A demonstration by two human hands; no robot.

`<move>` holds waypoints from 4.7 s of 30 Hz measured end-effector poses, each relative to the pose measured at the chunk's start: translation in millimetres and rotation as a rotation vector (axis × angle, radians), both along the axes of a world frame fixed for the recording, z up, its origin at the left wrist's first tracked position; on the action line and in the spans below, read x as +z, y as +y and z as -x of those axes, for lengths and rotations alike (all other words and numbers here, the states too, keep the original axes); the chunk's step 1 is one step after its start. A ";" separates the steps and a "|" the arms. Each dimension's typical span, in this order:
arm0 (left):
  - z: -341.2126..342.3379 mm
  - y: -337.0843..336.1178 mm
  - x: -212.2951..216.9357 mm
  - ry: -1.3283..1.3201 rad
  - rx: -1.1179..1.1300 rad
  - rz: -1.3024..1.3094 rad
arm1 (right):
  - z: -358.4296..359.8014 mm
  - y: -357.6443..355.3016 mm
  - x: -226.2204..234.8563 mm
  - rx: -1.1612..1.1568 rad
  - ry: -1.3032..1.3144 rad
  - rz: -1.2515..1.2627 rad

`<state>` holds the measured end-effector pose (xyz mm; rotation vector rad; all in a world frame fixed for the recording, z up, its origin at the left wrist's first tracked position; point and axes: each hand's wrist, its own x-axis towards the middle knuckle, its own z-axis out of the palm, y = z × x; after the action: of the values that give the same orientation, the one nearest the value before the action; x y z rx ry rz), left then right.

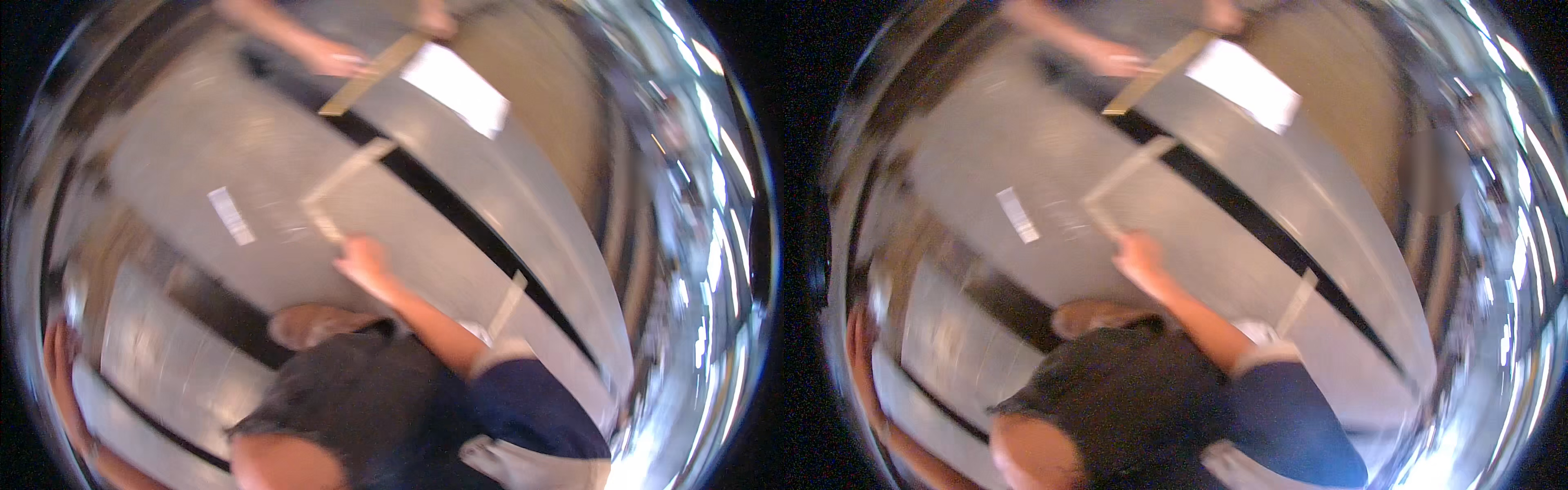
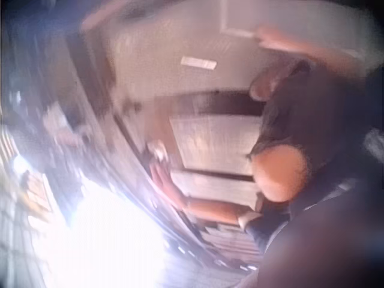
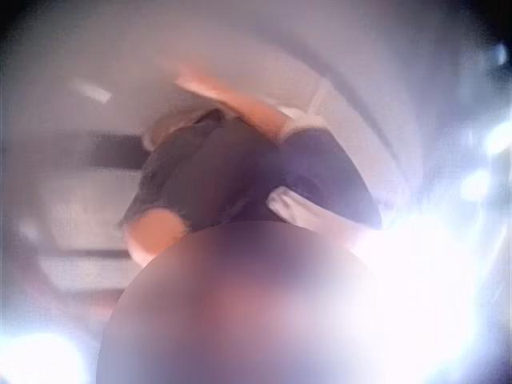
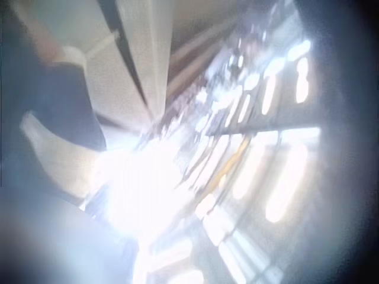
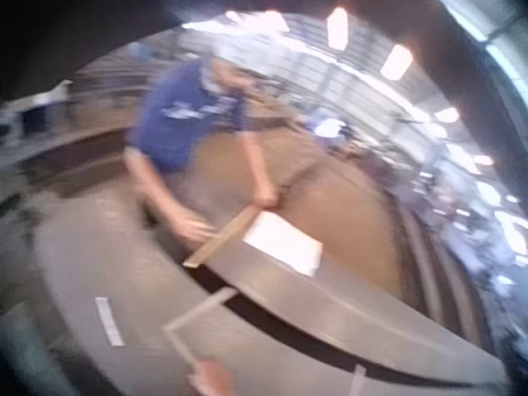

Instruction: The person uses a try square and a white marker to draw lines and circles on large flat metal sheets. Another worker measures and marks a separate sheet nearby. The camera wearer moves between sheets, marking multiple locations.

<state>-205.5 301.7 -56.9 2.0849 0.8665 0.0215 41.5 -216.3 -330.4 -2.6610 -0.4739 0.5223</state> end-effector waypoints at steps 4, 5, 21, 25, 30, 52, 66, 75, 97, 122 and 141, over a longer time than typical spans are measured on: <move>-43.9 -57.0 23.0 -0.138 -0.112 0.027 | -6.3 -33.8 2.1 0.088 -0.029 0.005; -45.2 -63.2 32.7 -0.151 -0.138 -0.007 | -9.4 -30.4 -10.3 0.111 -0.037 0.002; -4.1 -60.4 29.9 -0.479 -0.199 -0.067 | 11.3 -36.8 29.3 -0.083 0.294 -0.327; 22.6 -66.2 34.1 -0.511 -0.074 -0.060 | -1.3 -30.2 22.5 -0.105 0.292 -0.443; 16.9 -70.1 36.6 -0.499 -0.119 -0.106 | -1.8 -28.8 36.5 0.241 0.049 -0.122; 45.3 -65.0 38.7 -0.584 -0.070 -0.031 | 49.3 97.3 289.7 0.435 -0.121 -0.588; 21.6 -88.7 20.9 -0.515 -0.248 0.068 | 67.6 86.7 324.2 0.479 -0.076 -0.573; 10.7 -124.5 30.0 -0.684 -0.342 0.057 | 67.0 68.9 411.1 0.552 -0.381 -0.535; -75.1 -144.6 104.8 -0.476 0.263 -0.239 | -105.2 -18.2 329.6 0.460 -0.053 -0.478; -120.1 -319.6 110.9 0.249 0.825 -0.631 | -163.6 20.3 76.7 1.096 0.504 -0.277; -72.5 -485.1 134.9 0.216 0.989 -0.861 | -34.9 -40.4 62.7 1.109 1.656 -0.074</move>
<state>-133.0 -183.4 78.1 2.1524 2.2355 0.8293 76.3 -256.7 -267.6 -0.8540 -1.1556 2.4143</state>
